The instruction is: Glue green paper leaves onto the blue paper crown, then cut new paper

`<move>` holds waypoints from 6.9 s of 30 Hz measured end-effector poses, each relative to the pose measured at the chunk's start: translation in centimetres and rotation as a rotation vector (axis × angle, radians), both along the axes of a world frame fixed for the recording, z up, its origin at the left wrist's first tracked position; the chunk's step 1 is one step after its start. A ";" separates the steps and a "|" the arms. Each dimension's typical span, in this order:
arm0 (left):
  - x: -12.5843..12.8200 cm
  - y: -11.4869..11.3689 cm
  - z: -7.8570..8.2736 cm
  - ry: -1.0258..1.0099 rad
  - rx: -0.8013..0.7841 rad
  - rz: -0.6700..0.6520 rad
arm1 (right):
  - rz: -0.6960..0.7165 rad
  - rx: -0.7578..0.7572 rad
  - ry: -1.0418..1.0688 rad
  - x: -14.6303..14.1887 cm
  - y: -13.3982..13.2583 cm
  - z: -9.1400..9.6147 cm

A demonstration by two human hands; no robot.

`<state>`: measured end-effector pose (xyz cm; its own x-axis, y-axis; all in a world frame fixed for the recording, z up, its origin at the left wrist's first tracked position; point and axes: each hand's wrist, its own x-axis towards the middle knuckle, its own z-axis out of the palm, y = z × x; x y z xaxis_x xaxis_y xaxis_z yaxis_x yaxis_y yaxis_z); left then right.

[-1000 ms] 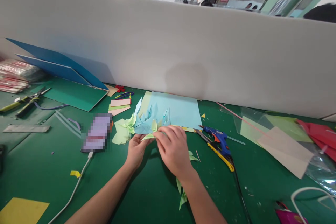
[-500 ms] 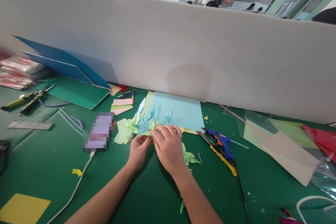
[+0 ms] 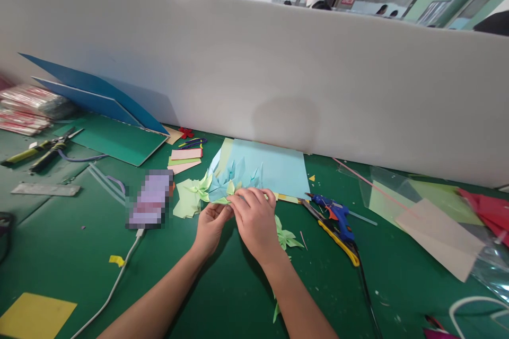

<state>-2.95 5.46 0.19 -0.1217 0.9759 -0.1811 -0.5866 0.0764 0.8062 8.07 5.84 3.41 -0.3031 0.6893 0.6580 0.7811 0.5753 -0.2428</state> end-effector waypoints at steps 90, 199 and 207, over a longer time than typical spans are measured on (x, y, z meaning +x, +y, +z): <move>-0.3 0.2 -0.8 -0.021 0.058 -0.058 | 0.294 -0.071 -0.344 2.1 4.5 3.5; -0.6 0.3 -0.9 0.016 0.096 -0.075 | 0.123 -0.157 -0.165 0.9 1.4 1.2; -0.4 0.2 -0.3 -0.044 0.099 -0.132 | 0.094 -0.152 -0.042 0.7 0.8 1.8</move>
